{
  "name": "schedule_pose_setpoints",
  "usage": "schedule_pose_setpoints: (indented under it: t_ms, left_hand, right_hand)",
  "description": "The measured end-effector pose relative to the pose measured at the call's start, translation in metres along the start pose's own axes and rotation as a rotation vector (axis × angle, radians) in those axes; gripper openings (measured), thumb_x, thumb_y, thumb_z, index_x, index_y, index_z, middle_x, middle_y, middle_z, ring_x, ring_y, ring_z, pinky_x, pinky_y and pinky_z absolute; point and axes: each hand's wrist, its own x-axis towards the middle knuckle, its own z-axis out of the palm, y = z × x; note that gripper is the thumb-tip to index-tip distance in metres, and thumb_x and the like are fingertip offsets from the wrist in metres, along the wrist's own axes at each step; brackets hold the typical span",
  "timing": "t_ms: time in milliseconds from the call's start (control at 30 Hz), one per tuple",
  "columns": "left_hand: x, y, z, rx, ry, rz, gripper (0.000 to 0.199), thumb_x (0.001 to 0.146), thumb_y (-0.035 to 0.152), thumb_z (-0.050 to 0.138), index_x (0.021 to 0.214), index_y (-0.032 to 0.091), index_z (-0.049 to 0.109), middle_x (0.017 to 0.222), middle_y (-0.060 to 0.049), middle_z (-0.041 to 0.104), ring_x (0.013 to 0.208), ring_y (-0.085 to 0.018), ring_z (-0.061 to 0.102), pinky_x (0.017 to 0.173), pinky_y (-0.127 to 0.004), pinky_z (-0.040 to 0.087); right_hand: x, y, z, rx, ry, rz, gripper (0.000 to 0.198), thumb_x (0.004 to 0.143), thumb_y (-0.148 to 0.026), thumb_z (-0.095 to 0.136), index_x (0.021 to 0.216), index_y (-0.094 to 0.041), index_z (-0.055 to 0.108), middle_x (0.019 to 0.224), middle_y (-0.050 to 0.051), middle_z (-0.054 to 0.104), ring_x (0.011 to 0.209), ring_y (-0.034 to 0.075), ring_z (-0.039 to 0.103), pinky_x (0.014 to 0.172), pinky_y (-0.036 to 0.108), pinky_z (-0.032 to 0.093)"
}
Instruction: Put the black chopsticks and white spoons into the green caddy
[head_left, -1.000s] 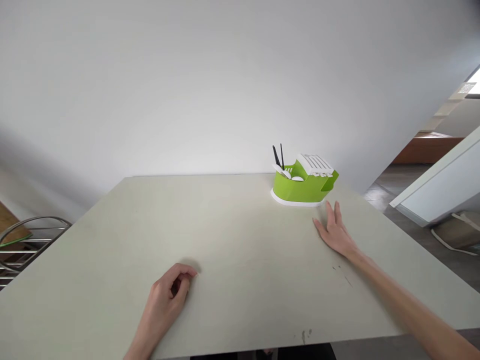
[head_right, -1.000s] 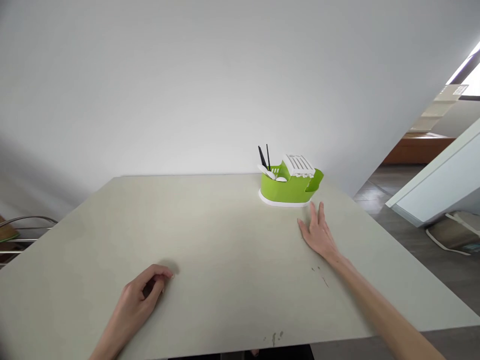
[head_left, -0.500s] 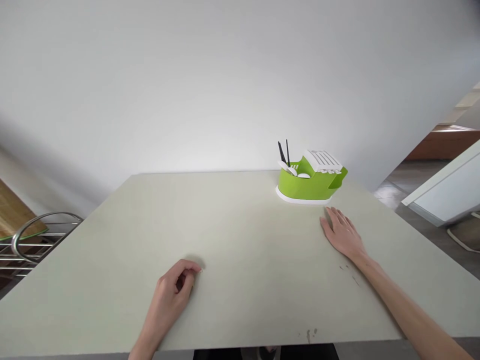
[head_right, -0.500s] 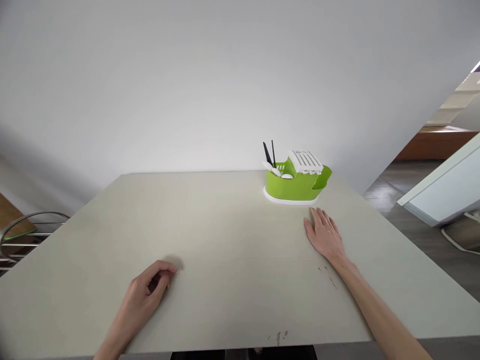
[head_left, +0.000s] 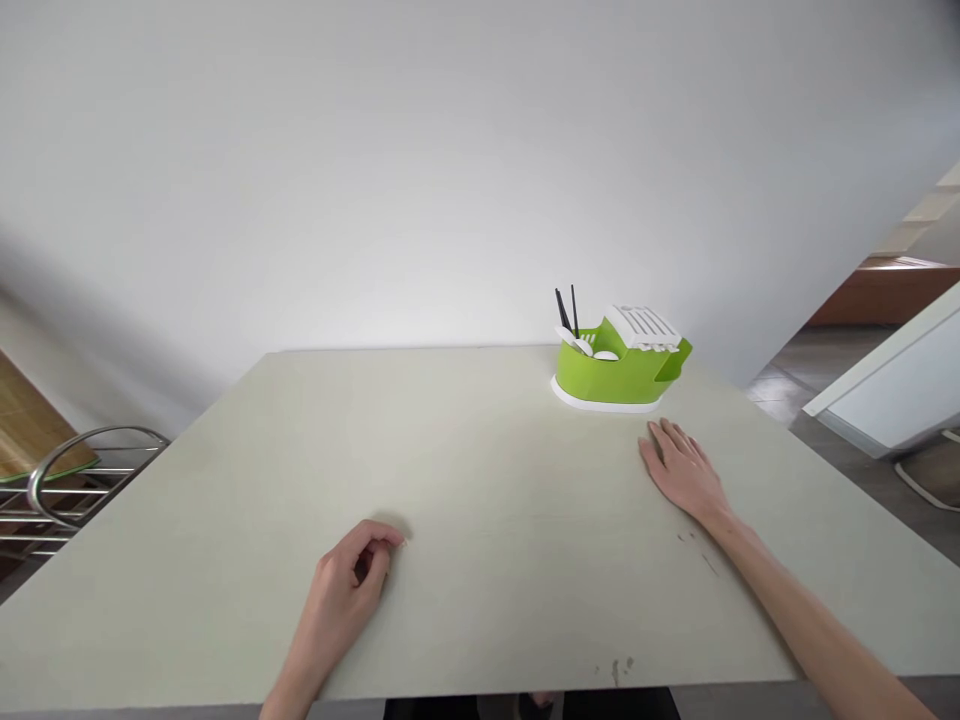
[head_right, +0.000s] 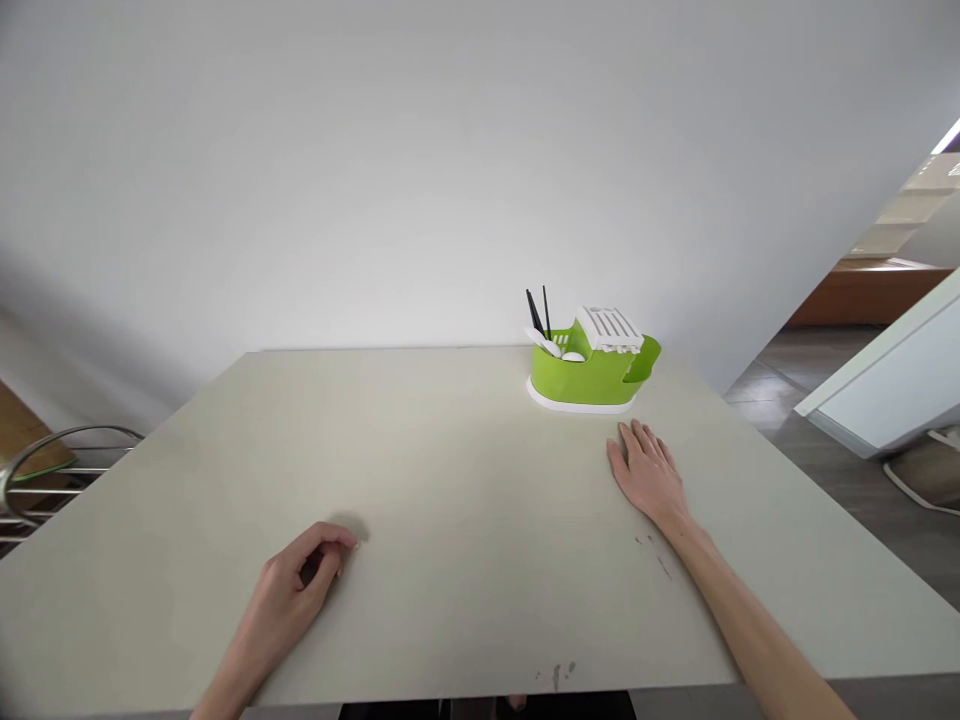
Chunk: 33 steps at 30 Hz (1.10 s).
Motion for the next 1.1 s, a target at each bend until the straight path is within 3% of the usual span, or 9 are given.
schedule_pose_setpoints:
  t_ms: [1100]
  left_hand:
    - [0.0,0.0,0.0001,-0.009,-0.013,0.003,0.03,0.095,0.045,0.047,0.093,0.027,0.07,0.075,0.0,0.068,0.063,-0.018,0.056,0.056,-0.027,0.041]
  right_hand:
    - [-0.0001,-0.0022,-0.0036,-0.026,-0.034,0.013,0.073,0.107,-0.055,0.022,0.158,-0.01,0.049,0.17,0.013,0.041,0.159,0.028,0.034,0.131,0.047,0.024]
